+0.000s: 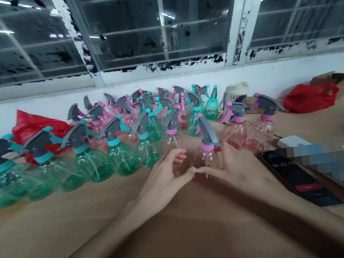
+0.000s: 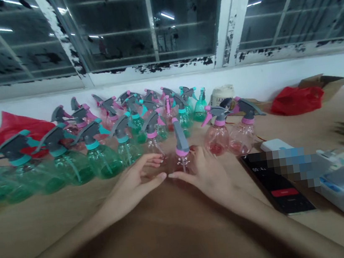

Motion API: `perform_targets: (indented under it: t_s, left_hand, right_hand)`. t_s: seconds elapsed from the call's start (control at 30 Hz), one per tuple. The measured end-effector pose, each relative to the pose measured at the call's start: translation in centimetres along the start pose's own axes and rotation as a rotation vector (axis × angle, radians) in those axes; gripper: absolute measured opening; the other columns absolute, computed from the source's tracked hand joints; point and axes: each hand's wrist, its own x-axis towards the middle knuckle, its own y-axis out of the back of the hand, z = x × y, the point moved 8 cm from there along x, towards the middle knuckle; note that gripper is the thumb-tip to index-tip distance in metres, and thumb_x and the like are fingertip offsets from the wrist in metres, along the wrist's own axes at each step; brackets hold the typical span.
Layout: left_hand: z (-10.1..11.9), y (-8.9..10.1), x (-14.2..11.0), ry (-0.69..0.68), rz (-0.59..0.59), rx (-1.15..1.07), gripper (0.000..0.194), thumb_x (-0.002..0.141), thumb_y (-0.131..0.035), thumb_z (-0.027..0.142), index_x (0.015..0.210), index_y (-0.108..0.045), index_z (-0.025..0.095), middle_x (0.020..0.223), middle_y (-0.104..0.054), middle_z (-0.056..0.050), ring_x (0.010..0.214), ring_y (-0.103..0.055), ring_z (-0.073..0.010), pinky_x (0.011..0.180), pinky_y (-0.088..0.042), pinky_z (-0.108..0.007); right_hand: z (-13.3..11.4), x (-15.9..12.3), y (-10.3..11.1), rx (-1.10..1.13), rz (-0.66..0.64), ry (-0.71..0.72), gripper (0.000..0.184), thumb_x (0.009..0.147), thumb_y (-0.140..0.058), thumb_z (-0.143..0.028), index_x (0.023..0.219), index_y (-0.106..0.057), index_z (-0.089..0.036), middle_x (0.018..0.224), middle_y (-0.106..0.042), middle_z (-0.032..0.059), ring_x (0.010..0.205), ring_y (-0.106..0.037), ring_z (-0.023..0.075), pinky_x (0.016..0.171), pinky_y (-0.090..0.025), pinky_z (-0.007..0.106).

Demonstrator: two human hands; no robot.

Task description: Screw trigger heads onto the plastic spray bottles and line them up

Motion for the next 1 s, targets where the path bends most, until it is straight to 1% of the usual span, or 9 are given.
perform_targets:
  t_s: [0.1,0.2,0.4,0.5,0.6,0.7,0.83,0.93,1.0]
  left_hand:
    - [-0.5,-0.2,0.2,0.001,0.002,-0.012,0.043,0.08,-0.059,0.041,0.117,-0.046,0.024,0.122,-0.054,-0.006,0.112,-0.052,-0.0226,0.097,-0.041,-0.041]
    - [-0.6,-0.2,0.1,-0.008,0.001,-0.016,0.05,0.079,-0.06,0.043,0.122,-0.043,0.024,0.128,-0.051,-0.008,0.116,-0.05,-0.0243,0.099,-0.039,-0.043]
    - [0.6,0.8,-0.4,-0.034,0.035,-0.027,0.084,0.07,-0.067,0.048,0.138,-0.024,0.027,0.142,-0.037,-0.009,0.124,-0.041,-0.0279,0.101,-0.035,-0.046]
    - [1.5,0.9,-0.2,-0.057,0.001,-0.104,0.087,0.07,-0.07,0.042,0.14,-0.02,0.028,0.134,-0.047,-0.009,0.109,-0.055,-0.0274,0.095,-0.041,-0.046]
    - [2.0,1.0,0.0,-0.088,-0.002,-0.128,0.079,0.072,-0.069,0.039,0.138,-0.027,0.027,0.121,-0.056,-0.007,0.089,-0.063,-0.0229,0.087,-0.046,-0.044]
    - [1.5,1.1,0.1,-0.108,0.014,-0.177,0.059,0.076,-0.065,0.033,0.129,-0.04,0.025,0.116,-0.059,-0.005,0.079,-0.063,-0.0182,0.078,-0.051,-0.037]
    - [-0.2,1.5,-0.2,-0.092,0.096,-0.181,0.039,0.079,-0.06,0.027,0.117,-0.051,0.024,0.101,-0.064,-0.003,0.086,-0.064,-0.02,0.079,-0.05,-0.035]
    - [-1.3,2.0,-0.5,-0.058,0.139,-0.215,0.026,0.08,-0.054,0.02,0.106,-0.055,0.02,0.093,-0.065,-0.003,0.09,-0.063,-0.0205,0.083,-0.049,-0.036]
    - [-1.4,2.5,-0.6,-0.071,0.166,-0.212,0.025,0.078,-0.052,0.016,0.103,-0.056,0.022,0.094,-0.065,-0.002,0.089,-0.063,-0.0195,0.083,-0.049,-0.034]
  right_hand:
    - [-1.5,-0.3,0.6,0.041,-0.072,-0.018,0.069,0.07,-0.05,-0.07,0.108,-0.052,-0.012,0.086,-0.067,0.0159,0.073,-0.064,0.0313,0.061,-0.049,0.042]
    - [-2.4,-0.8,0.6,0.087,-0.11,0.024,0.064,0.07,-0.056,-0.063,0.112,-0.051,-0.016,0.091,-0.067,0.0143,0.079,-0.064,0.0319,0.066,-0.049,0.044]
    - [-2.8,-2.8,-2.4,0.262,-0.193,0.036,0.064,0.071,-0.059,-0.059,0.119,-0.044,-0.02,0.106,-0.062,0.0124,0.099,-0.057,0.0325,0.081,-0.044,0.051]
    - [-3.9,-3.2,-3.5,0.279,-0.228,0.073,0.062,0.072,-0.059,-0.059,0.118,-0.046,-0.02,0.104,-0.061,0.0112,0.098,-0.056,0.032,0.08,-0.043,0.052]
    - [-5.4,-3.2,-3.5,0.285,-0.226,0.115,0.054,0.074,-0.058,-0.058,0.113,-0.051,-0.02,0.103,-0.06,0.0101,0.097,-0.055,0.0307,0.08,-0.042,0.051]
    - [-6.6,-3.2,-3.1,0.278,-0.189,0.103,0.054,0.074,-0.058,-0.059,0.107,-0.053,-0.017,0.101,-0.06,0.0109,0.094,-0.055,0.0301,0.078,-0.043,0.049]
    - [-8.0,-3.4,-3.0,0.263,-0.165,0.122,0.063,0.071,-0.057,-0.064,0.108,-0.053,-0.012,0.101,-0.061,0.0136,0.095,-0.055,0.0314,0.08,-0.043,0.05]
    - [-8.6,-3.3,-3.4,0.32,-0.205,0.206,0.075,0.069,-0.056,-0.067,0.121,-0.046,-0.014,0.109,-0.059,0.0136,0.1,-0.054,0.0304,0.084,-0.044,0.049]
    - [-8.2,-3.2,-3.8,0.352,-0.245,0.278,0.076,0.072,-0.055,-0.065,0.128,-0.04,-0.016,0.117,-0.057,0.013,0.107,-0.052,0.029,0.089,-0.043,0.048]
